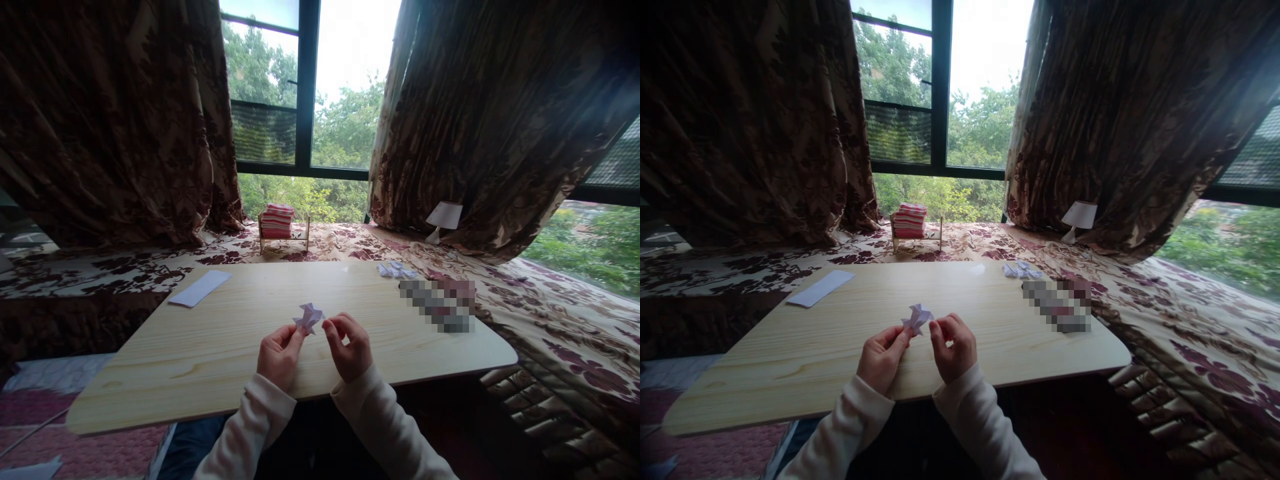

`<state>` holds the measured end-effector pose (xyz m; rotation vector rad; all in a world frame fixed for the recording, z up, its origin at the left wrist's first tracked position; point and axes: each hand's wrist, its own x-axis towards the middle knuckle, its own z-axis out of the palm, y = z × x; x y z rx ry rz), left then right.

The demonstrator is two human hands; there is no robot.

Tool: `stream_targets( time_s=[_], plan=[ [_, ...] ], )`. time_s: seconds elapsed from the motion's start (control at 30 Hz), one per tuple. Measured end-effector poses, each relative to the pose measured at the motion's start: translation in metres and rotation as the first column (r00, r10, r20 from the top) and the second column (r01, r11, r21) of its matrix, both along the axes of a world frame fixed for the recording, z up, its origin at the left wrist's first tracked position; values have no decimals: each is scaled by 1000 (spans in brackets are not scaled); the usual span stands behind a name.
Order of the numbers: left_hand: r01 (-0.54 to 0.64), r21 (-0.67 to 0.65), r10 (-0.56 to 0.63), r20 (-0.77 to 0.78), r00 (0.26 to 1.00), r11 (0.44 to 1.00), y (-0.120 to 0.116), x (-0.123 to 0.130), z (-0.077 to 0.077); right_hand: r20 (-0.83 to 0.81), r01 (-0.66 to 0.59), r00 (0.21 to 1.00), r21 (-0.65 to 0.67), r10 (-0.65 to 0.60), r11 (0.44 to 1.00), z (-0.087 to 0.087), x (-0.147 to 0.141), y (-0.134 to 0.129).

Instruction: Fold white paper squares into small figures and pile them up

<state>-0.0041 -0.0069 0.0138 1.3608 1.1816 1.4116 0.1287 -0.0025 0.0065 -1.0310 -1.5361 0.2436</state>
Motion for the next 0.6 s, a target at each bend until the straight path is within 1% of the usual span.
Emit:
stream_targets(
  time_s=[0.13,0.23,0.37,0.5,0.6],
  plan=[
    [51,13,-51,6,999,999,0,0,-2,-14,-108,994,-52,108,993,-1,-1,0],
    [82,33,-80,-33,996,996,-1,0,-4,-29,-145,989,-64,144,987,0,-1,1],
    [93,42,-90,-69,994,995,-1,-1,-3,-73,-157,986,-93,151,983,-1,-1,2],
    [56,36,-54,-68,996,998,0,-1,-4,-159,-145,979,-125,125,981,-2,-2,2],
    [63,44,-60,-74,995,997,1,0,-6,-195,-134,975,-140,106,981,-3,-3,1]
  ],
)
